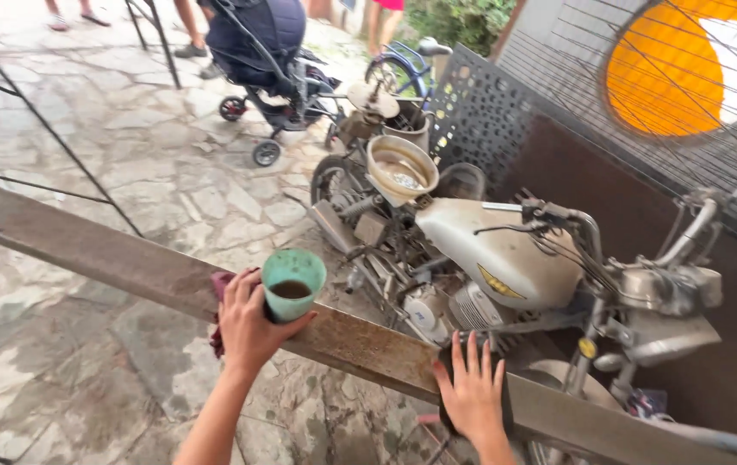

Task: Sanding a long metal beam using a sanding block and wiping it with a cloth to prepare the surface.

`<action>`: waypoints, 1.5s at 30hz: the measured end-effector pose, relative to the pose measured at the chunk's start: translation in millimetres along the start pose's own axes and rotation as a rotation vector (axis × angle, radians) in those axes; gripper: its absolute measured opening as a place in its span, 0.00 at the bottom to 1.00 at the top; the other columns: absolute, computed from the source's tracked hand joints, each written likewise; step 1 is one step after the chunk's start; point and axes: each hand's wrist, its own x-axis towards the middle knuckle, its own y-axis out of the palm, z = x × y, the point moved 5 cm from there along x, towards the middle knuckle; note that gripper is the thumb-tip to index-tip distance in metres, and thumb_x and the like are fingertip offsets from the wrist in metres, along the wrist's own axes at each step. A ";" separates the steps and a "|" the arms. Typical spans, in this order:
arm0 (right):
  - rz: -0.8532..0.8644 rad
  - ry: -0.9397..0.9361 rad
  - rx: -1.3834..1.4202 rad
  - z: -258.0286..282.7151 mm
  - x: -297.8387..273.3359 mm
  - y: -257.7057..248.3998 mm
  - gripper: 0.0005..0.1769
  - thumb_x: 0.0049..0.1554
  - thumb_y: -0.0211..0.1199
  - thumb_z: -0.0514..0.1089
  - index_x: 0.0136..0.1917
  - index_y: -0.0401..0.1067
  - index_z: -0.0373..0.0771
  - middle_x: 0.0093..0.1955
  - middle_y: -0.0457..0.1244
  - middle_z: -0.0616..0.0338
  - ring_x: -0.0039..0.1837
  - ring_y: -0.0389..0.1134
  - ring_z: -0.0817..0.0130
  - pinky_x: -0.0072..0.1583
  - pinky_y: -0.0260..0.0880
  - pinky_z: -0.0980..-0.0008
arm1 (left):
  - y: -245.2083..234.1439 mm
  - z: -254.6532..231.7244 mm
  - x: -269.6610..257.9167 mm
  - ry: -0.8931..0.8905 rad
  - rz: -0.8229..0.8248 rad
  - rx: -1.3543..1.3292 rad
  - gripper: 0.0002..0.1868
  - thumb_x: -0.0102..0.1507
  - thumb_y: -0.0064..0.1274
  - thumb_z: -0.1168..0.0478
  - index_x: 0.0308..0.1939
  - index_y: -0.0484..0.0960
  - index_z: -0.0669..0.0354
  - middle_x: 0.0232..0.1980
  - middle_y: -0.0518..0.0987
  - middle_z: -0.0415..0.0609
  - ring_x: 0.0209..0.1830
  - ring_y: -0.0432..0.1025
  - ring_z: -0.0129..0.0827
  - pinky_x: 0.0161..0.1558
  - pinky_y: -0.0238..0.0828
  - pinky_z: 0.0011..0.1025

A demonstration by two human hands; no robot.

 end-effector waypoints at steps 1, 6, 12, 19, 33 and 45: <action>0.127 -0.012 0.077 4.7 -9.4 -10.5 0.46 0.56 0.23 0.76 0.81 0.29 0.56 0.84 0.28 0.61 0.83 0.28 0.55 0.76 0.25 0.43 | -0.5 -0.7 0.5 0.007 -0.013 -0.018 0.41 0.42 0.72 0.31 0.45 0.84 0.58 0.61 0.78 0.48 0.69 0.65 0.47 0.63 0.67 0.50; 0.058 0.034 0.094 -53.7 11.2 28.0 0.51 0.59 0.25 0.76 0.80 0.32 0.39 0.83 0.27 0.47 0.83 0.28 0.56 0.78 0.24 0.52 | 0.6 -2.2 1.8 -0.009 -0.032 -0.021 0.42 0.41 0.72 0.29 0.46 0.83 0.57 0.61 0.78 0.48 0.69 0.65 0.47 0.64 0.65 0.48; 0.216 0.033 0.056 14.9 4.9 7.8 0.51 0.60 0.10 0.74 0.78 0.25 0.31 0.83 0.20 0.45 0.84 0.22 0.57 0.80 0.19 0.62 | 0.6 -4.2 -0.7 -0.025 -0.026 -0.024 0.43 0.41 0.72 0.29 0.46 0.84 0.57 0.62 0.77 0.47 0.69 0.65 0.45 0.62 0.67 0.47; 0.086 0.104 0.114 -24.5 10.5 10.0 0.53 0.58 0.23 0.78 0.78 0.33 0.33 0.83 0.29 0.47 0.83 0.30 0.58 0.79 0.25 0.60 | -1.6 -3.7 1.5 -0.026 -0.010 -0.043 0.43 0.43 0.72 0.29 0.48 0.83 0.57 0.62 0.77 0.47 0.69 0.64 0.47 0.63 0.67 0.48; 0.083 0.129 0.058 37.3 19.3 -12.1 0.53 0.62 0.22 0.75 0.76 0.41 0.25 0.80 0.38 0.35 0.81 0.41 0.49 0.79 0.36 0.57 | 4.6 -0.2 -1.2 -0.033 0.028 -0.070 0.43 0.44 0.72 0.31 0.51 0.83 0.57 0.64 0.76 0.48 0.70 0.63 0.50 0.65 0.64 0.50; -0.763 0.010 -0.378 3.3 20.6 0.0 0.44 0.57 0.45 0.70 0.53 0.74 0.23 0.55 0.68 0.36 0.59 0.71 0.49 0.60 0.71 0.60 | 0.5 -1.6 1.0 -0.004 -0.021 -0.075 0.40 0.44 0.71 0.29 0.45 0.81 0.54 0.65 0.76 0.45 0.69 0.64 0.47 0.62 0.67 0.49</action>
